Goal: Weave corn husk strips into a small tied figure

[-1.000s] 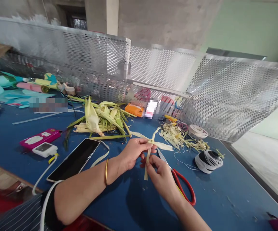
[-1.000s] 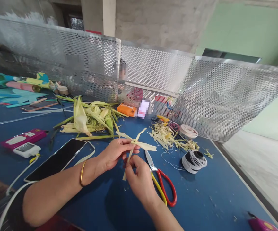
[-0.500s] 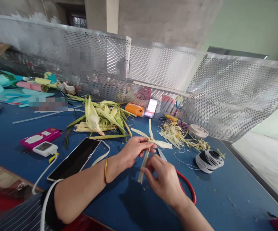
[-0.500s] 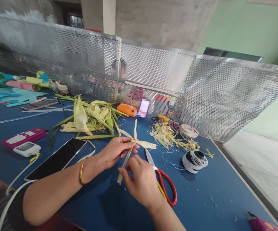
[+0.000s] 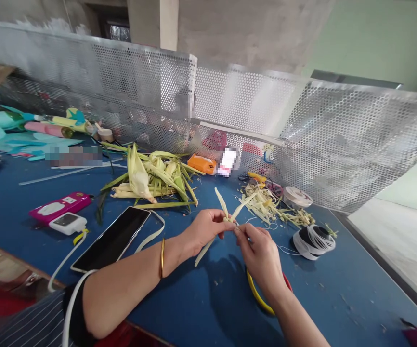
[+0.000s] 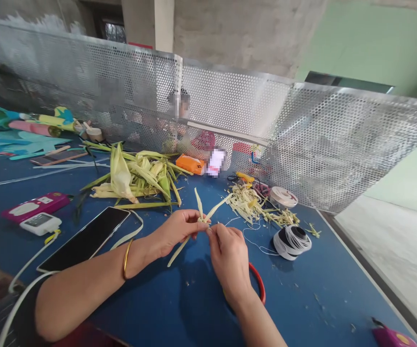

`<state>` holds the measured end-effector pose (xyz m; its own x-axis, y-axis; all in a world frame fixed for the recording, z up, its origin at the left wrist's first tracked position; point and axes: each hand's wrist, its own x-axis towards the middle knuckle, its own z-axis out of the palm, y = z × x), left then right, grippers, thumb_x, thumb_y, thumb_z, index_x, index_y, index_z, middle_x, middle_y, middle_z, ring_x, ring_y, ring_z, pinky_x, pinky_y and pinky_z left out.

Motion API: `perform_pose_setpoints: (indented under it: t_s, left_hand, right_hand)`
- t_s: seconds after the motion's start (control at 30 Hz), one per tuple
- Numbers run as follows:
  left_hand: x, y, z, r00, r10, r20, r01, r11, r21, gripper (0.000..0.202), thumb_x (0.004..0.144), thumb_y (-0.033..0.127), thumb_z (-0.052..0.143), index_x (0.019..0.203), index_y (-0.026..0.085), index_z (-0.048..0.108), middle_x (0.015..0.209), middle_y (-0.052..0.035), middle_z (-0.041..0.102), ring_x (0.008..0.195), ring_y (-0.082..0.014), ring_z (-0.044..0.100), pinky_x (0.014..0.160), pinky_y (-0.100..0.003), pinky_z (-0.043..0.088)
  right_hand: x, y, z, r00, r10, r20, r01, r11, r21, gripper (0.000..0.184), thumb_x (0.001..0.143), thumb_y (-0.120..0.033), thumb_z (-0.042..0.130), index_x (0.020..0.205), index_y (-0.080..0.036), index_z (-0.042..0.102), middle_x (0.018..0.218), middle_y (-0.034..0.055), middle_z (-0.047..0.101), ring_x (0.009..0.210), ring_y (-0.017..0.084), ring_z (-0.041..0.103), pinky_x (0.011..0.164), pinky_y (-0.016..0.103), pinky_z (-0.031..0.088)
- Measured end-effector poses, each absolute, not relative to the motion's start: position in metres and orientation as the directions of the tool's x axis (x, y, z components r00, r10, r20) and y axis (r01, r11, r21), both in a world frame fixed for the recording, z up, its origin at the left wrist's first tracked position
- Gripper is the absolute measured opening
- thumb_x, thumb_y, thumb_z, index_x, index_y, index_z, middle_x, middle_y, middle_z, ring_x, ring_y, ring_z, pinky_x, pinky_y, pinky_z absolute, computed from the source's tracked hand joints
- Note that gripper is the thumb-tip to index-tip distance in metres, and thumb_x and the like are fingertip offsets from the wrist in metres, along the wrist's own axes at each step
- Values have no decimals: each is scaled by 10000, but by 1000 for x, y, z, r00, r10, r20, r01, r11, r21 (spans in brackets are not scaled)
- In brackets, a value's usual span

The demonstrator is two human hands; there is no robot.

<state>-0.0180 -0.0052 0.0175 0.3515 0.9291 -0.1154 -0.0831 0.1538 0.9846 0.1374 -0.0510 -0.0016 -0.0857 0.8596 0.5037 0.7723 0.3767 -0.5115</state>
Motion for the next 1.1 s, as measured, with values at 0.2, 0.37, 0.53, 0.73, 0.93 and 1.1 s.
perform_pose_setpoints:
  t_s: [0.2, 0.37, 0.53, 0.73, 0.93, 1.1]
  left_hand:
    - [-17, -2, 14, 300, 943, -144, -120, 187, 975, 230, 603, 277, 781, 775, 143, 708, 541, 53, 518, 509, -69, 401, 496, -220, 285]
    - [-17, 0, 16, 260, 954, -150, -150, 194, 970, 252, 574, 291, 791, 757, 135, 714, 531, 44, 512, 506, -68, 384, 487, -223, 262]
    - [-18, 1, 13, 237, 963, -132, -168, 174, 970, 291, 572, 323, 802, 777, 135, 716, 550, 39, 515, 513, -67, 390, 478, -222, 241]
    - [-23, 5, 13, 342, 932, -123, -176, 192, 966, 345, 553, 367, 837, 762, 129, 699, 578, 36, 518, 531, -65, 405, 476, -218, 236]
    - [-20, 5, 12, 246, 962, -114, -188, 163, 968, 321, 543, 300, 835, 786, 126, 720, 580, 33, 548, 539, -68, 410, 510, -227, 278]
    - [-16, 2, 13, 166, 979, -121, -222, 157, 962, 307, 525, 281, 840, 763, 122, 728, 587, 20, 563, 537, -67, 402, 507, -231, 272]
  right_hand:
    - [143, -52, 5, -32, 952, 305, 612, 260, -747, 365, 914, -434, 516, 635, -202, 542, 569, -24, 556, 556, 130, 482, 557, 240, 348]
    - [146, -54, 11, -25, 958, 285, 533, 254, -807, 349, 897, -419, 548, 629, -197, 566, 593, -15, 564, 593, 135, 488, 581, 250, 358]
    - [145, -54, 13, -42, 962, 271, 503, 255, -826, 338, 881, -417, 564, 625, -197, 582, 599, -8, 579, 604, 143, 500, 595, 257, 367]
    - [144, -53, 11, -33, 965, 261, 506, 242, -828, 344, 892, -440, 550, 654, -195, 596, 616, -4, 587, 624, 150, 509, 623, 265, 373]
    - [139, -56, 7, -71, 965, 254, 519, 253, -817, 353, 899, -434, 542, 640, -196, 568, 604, -9, 578, 605, 140, 496, 613, 260, 360]
    - [138, -59, 10, -101, 956, 276, 535, 286, -795, 344, 906, -421, 533, 647, -197, 564, 605, -14, 573, 601, 136, 498, 610, 254, 356]
